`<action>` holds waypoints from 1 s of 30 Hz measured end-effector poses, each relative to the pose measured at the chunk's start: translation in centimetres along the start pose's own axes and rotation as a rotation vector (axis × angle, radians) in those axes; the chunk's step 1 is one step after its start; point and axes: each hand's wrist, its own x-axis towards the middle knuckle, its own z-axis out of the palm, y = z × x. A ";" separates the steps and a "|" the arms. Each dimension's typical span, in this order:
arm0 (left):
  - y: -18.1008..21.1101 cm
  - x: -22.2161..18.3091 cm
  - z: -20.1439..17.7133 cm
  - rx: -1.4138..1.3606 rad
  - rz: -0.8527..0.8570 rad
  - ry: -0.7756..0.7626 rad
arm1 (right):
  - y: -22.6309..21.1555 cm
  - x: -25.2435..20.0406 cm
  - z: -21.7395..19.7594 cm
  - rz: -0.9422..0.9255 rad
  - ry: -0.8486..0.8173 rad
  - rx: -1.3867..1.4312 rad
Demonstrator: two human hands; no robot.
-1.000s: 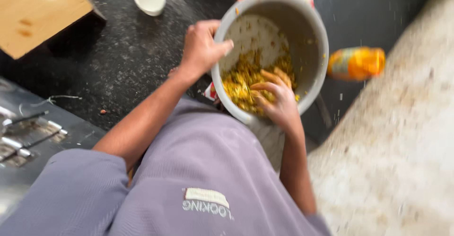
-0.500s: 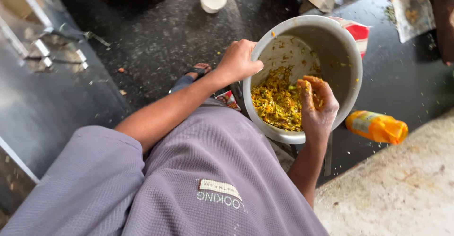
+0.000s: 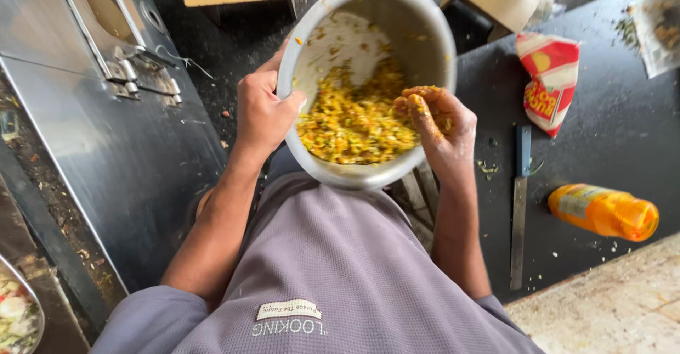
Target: The person mixes a food filling in a bowl by hand and then places small portions of the filling onto squares of dough laid out on a table.
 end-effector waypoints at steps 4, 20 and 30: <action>0.1 2.5 -0.9 0.231 0.189 0.084 | -1.4 3.5 1.7 -0.030 -0.038 0.155; -5.2 20.3 -10.0 0.282 0.134 0.123 | 2.8 25.0 18.1 -0.042 -0.258 -0.350; -10.1 31.7 -8.5 0.487 0.137 -0.098 | 5.9 36.2 15.1 0.193 -0.092 -0.193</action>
